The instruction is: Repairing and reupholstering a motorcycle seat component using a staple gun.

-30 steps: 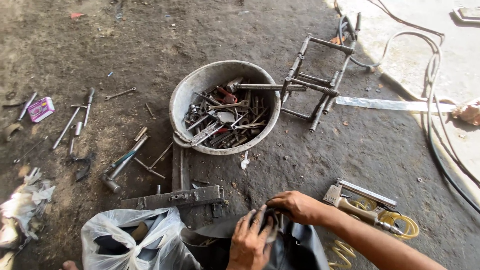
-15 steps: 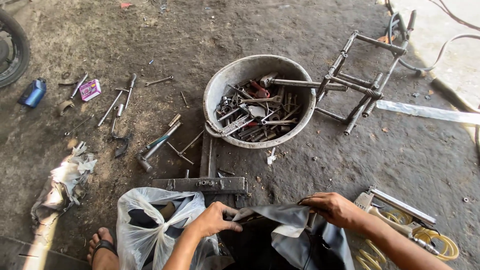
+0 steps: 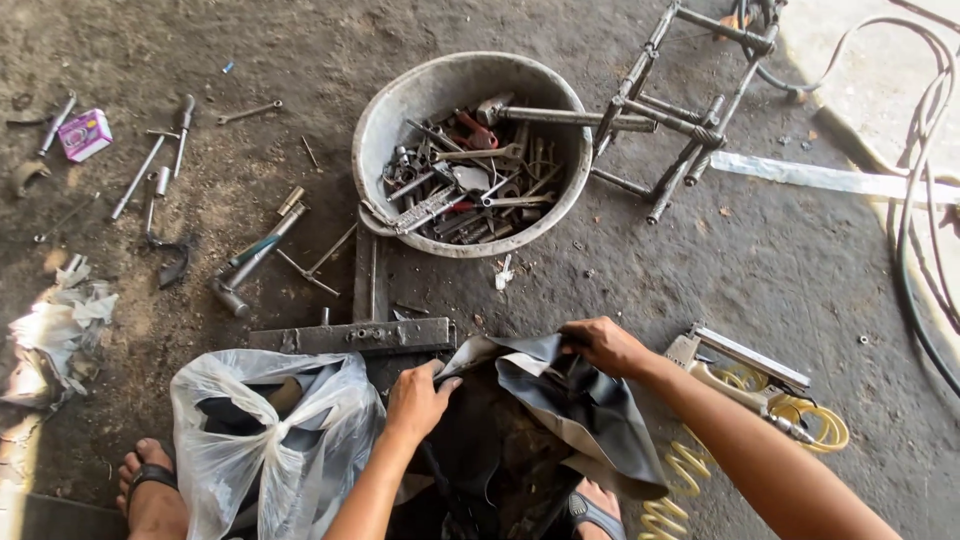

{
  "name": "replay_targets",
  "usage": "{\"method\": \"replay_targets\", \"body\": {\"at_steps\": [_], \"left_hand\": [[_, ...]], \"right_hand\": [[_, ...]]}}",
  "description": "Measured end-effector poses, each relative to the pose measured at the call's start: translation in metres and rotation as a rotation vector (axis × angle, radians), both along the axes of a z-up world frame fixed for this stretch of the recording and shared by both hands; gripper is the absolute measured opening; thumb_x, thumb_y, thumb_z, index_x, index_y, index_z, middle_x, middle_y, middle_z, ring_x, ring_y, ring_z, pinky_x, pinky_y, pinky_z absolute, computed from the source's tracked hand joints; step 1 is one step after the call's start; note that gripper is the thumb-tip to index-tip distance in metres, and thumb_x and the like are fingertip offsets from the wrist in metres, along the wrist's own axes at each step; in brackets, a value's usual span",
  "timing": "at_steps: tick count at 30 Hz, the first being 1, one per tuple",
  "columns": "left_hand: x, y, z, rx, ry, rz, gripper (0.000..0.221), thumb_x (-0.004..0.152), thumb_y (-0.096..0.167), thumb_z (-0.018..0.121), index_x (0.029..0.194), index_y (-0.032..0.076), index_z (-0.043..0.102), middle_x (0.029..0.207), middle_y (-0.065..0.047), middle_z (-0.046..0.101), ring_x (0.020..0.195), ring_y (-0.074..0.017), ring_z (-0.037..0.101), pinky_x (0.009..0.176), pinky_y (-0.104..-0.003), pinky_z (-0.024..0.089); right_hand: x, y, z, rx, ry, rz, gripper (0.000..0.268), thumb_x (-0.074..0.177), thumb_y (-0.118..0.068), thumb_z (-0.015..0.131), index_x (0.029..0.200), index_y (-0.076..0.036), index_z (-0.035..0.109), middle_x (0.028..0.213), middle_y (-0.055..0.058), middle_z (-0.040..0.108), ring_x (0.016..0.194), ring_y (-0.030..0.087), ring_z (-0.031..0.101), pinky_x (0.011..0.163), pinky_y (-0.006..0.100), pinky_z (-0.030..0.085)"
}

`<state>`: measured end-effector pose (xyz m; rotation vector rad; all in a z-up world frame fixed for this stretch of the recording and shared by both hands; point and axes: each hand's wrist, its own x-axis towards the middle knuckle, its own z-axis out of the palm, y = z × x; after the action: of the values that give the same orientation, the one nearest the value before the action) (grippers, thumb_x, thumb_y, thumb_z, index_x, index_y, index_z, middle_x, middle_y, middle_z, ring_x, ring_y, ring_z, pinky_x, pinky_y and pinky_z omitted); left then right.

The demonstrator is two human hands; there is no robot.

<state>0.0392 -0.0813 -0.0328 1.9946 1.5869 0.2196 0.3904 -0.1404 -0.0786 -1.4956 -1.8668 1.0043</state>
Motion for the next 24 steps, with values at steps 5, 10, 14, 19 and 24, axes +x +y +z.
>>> {"method": "replay_targets", "body": {"at_steps": [5,10,14,19,24], "left_hand": [[0.015,0.033,-0.008,-0.149,-0.021,-0.169,0.062,0.084,0.046,0.076,0.128,0.005,0.065,0.117,-0.024,0.070,0.115,-0.0402,0.066,0.098,-0.047,0.052],[0.047,0.023,0.005,-0.139,0.010,-0.127,0.058,0.093,0.043,0.067,0.139,0.008,0.058,0.121,-0.025,0.069,0.116,-0.0411,0.065,0.102,-0.049,0.049],[0.045,-0.020,0.026,0.284,-0.117,-0.202,0.036,0.097,0.038,0.063,0.110,0.007,0.074,0.120,-0.016,0.075,0.119,-0.0364,0.068,0.103,-0.049,0.050],[0.053,-0.064,0.100,-0.103,-0.251,-0.342,0.042,0.091,0.047,0.067,0.110,0.011,0.075,0.115,-0.011,0.077,0.110,-0.0264,0.074,0.098,-0.039,0.058],[0.065,-0.093,0.082,-0.001,-0.262,-0.520,0.057,0.082,0.040,0.074,0.120,-0.001,0.067,0.112,-0.021,0.072,0.101,-0.0362,0.071,0.086,-0.046,0.058]], "right_hand": [[0.003,0.013,-0.018,-0.095,-0.069,0.020,0.034,0.087,-0.018,0.074,0.115,-0.002,0.066,0.098,0.020,0.074,0.088,0.036,0.074,0.076,0.042,0.057],[0.005,0.026,-0.025,-0.186,-0.066,0.017,0.031,0.085,-0.018,0.074,0.110,-0.002,0.068,0.100,0.017,0.076,0.090,0.033,0.075,0.081,0.041,0.058],[0.006,0.045,-0.035,-0.277,-0.121,0.045,0.031,0.083,-0.021,0.074,0.109,-0.005,0.070,0.101,0.016,0.076,0.092,0.033,0.073,0.083,0.041,0.057],[0.011,0.055,-0.078,-0.248,-0.122,0.049,0.027,0.080,-0.020,0.073,0.104,-0.007,0.073,0.097,0.015,0.076,0.087,0.032,0.073,0.080,0.040,0.057],[0.010,0.065,-0.095,-0.236,-0.133,0.013,0.029,0.078,-0.020,0.076,0.105,-0.008,0.075,0.097,0.014,0.077,0.087,0.030,0.074,0.079,0.040,0.058]]}}
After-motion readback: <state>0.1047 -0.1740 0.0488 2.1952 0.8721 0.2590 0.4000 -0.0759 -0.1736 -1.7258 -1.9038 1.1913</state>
